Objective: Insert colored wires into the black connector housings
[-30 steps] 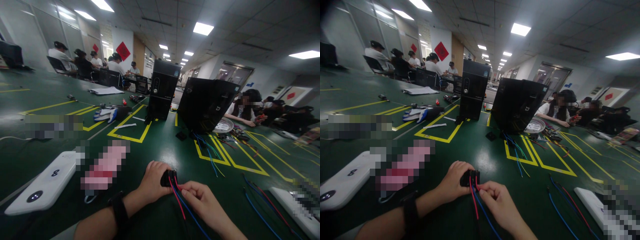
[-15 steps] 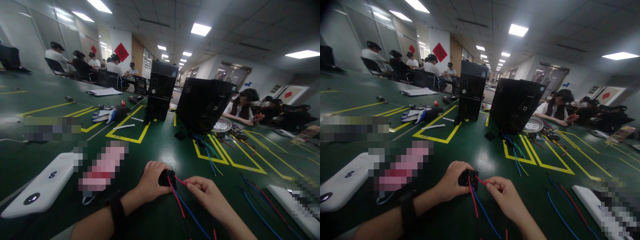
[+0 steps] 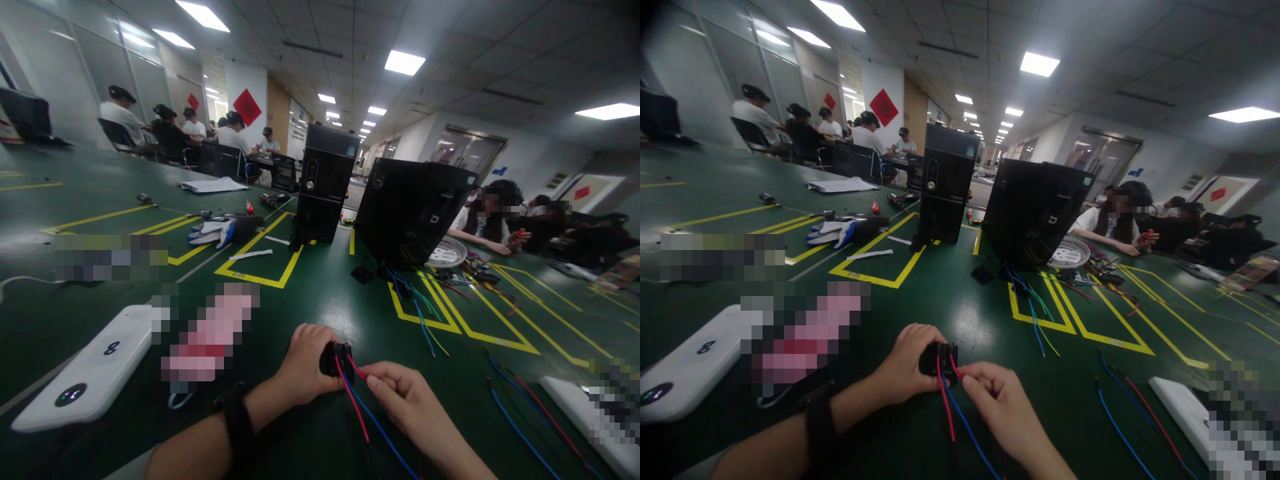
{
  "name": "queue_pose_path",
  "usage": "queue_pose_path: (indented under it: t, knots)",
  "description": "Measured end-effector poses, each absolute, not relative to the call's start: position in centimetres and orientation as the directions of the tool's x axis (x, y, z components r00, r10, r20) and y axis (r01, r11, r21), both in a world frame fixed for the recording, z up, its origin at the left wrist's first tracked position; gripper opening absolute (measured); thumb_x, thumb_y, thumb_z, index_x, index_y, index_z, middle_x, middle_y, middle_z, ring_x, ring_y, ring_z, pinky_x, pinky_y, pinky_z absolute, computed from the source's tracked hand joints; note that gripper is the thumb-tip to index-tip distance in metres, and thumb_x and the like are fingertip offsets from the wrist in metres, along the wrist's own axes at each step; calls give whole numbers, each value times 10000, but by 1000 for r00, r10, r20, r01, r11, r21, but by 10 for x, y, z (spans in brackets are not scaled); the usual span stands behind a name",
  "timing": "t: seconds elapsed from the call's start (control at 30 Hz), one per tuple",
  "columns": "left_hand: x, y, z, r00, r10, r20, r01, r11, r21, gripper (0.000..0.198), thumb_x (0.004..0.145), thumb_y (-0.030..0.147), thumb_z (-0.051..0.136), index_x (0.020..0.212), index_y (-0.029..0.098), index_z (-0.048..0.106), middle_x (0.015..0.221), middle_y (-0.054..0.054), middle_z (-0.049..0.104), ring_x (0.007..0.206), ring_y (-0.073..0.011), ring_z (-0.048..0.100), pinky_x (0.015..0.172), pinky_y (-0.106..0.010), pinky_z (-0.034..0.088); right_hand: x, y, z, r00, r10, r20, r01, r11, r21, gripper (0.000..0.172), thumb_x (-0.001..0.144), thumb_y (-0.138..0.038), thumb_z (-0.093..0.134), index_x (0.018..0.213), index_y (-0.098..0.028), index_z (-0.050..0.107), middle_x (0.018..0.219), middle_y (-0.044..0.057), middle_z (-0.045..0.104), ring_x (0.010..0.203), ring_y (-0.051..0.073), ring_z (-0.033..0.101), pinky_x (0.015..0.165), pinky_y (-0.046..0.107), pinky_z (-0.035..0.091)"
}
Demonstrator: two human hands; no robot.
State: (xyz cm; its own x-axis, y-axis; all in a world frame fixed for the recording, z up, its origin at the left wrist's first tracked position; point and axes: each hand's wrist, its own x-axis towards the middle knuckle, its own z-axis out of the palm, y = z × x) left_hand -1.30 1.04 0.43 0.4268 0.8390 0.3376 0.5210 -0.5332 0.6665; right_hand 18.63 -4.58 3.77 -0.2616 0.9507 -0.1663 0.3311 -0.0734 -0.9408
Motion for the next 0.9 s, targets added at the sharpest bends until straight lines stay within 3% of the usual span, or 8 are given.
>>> queue_pose_path:
  t: [0.2,0.6,0.9]
  knots:
    - [-13,12,3,430,835,343,531,-542,652,371,647,481,705,862,224,547,880,3,564,856,-219,506,827,-357,332,184,-48,32,-292,943,-162,382,-41,-923,388,848,-459,543,971,-115,674,567,-41,435,512,81,315,469,214,216]
    - [-13,12,4,433,841,324,533,-529,660,456,590,511,767,873,225,552,883,5,565,873,-233,507,826,-359,329,202,-34,41,-163,984,-78,520,19,-854,369,822,-479,525,901,-161,693,685,19,606,609,146,510,560,240,389]
    - [-14,11,3,435,837,332,523,-535,664,445,610,523,745,878,228,546,897,5,563,872,-227,504,828,-359,328,200,-36,37,-217,953,-213,432,-102,-896,351,815,-464,568,885,-133,662,547,-49,449,470,69,339,430,188,241]
